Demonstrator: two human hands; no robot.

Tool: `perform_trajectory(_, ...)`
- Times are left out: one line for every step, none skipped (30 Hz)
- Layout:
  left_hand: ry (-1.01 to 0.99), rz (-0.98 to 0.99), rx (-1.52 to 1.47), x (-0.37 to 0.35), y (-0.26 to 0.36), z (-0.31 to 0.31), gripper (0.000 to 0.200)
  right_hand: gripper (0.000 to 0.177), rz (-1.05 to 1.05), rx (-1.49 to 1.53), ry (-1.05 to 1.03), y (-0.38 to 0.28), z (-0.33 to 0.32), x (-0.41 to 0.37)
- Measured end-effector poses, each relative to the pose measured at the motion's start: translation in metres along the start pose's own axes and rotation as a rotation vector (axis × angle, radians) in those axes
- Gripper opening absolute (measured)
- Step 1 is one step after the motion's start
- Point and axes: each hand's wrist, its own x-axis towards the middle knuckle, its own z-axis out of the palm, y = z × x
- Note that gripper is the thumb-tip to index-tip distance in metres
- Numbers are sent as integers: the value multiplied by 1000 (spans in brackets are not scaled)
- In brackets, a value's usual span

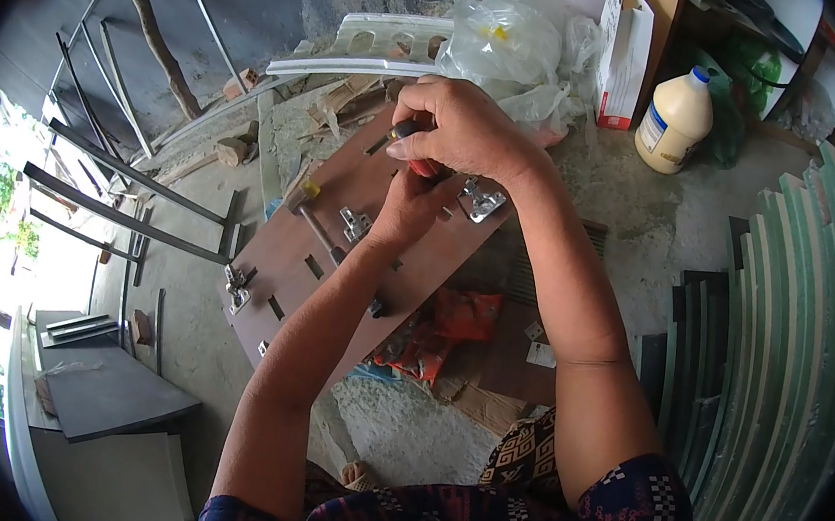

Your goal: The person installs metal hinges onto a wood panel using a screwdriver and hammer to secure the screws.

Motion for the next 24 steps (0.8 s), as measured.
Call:
perform_trajectory(-14, 3, -2, 0, -1, 0, 26, 26, 21, 2, 2, 0, 0, 0)
perform_trajectory(-28, 5, -4, 0, -1, -1, 26, 29, 0, -7, 28, 0, 1, 0)
perform_trajectory(-42, 7, -7, 1, -3, -1, 26, 31, -20, -16, 54, 2, 3, 0)
perform_trajectory(-49, 11, -11, 0, -3, -1, 26, 33, -42, -24, 80, 2, 4, 0)
perform_trajectory(-55, 14, -15, 0, -3, 0, 26, 36, -27, -29, 85, 3, 5, 1)
perform_trajectory(-61, 18, -19, 0, -2, 0, 26, 38, -14, -34, 91, 3, 5, 1)
perform_trajectory(-47, 15, -32, -1, -1, 2, 26, 41, 1, -38, 96, 3, 5, 1)
perform_trajectory(-33, 12, -45, -1, -1, 4, 26, 43, 1, -47, 97, 3, 5, 1)
perform_trajectory(-19, 9, -58, -2, -1, 5, 26, 45, 1, -55, 98, 4, 5, 2)
perform_trajectory(-19, -3, -68, -2, -1, 6, 27, 46, 1, -64, 98, 4, 5, 2)
perform_trajectory(-20, -14, -78, -2, 0, 7, 27, 47, 10, -67, 92, 3, 5, 2)
perform_trajectory(-20, -25, -88, -3, 0, 7, 27, 48, 18, -70, 86, 1, 4, 2)
perform_trajectory(-21, -30, -77, -3, 2, 8, 27, 49, 25, -74, 80, -1, 3, 1)
perform_trajectory(-21, -35, -66, -3, 3, 8, 27, 48, 32, -77, 78, -2, 3, 1)
perform_trajectory(-21, -39, -55, -3, 3, 7, 28, 47, 38, -80, 75, -3, 2, 0)
perform_trajectory(-29, -42, -52, -3, 4, 7, 27, 46, 44, -84, 73, -4, 2, 0)
perform_trajectory(-37, -44, -49, -2, 5, 6, 27, 42, 15, -58, 86, -3, 3, 0)
perform_trajectory(-46, -47, -45, -1, 6, 5, 27, 38, -14, -32, 99, 1, 7, -1)
perform_trajectory(-58, -56, -41, -1, 6, 4, 29, 35, -43, -5, 111, 2, 8, -1)
perform_trajectory(-70, -65, -38, 1, 6, 2, 31, 32, -65, -9, 71, 1, 5, -1)
perform_trajectory(-82, -74, -35, 1, 6, 1, 34, 29, -86, -12, 30, 0, 1, -3)
perform_trajectory(-90, -71, -35, 1, 5, 0, 34, 26, -106, -16, -11, -2, -3, -4)
perform_trajectory(-98, -69, -36, 1, 5, -1, 34, 25, -83, 6, -55, -5, -6, -4)
perform_trajectory(-108, -68, -39, 2, 3, -1, 34, 25, -58, 29, -100, -7, -9, -4)
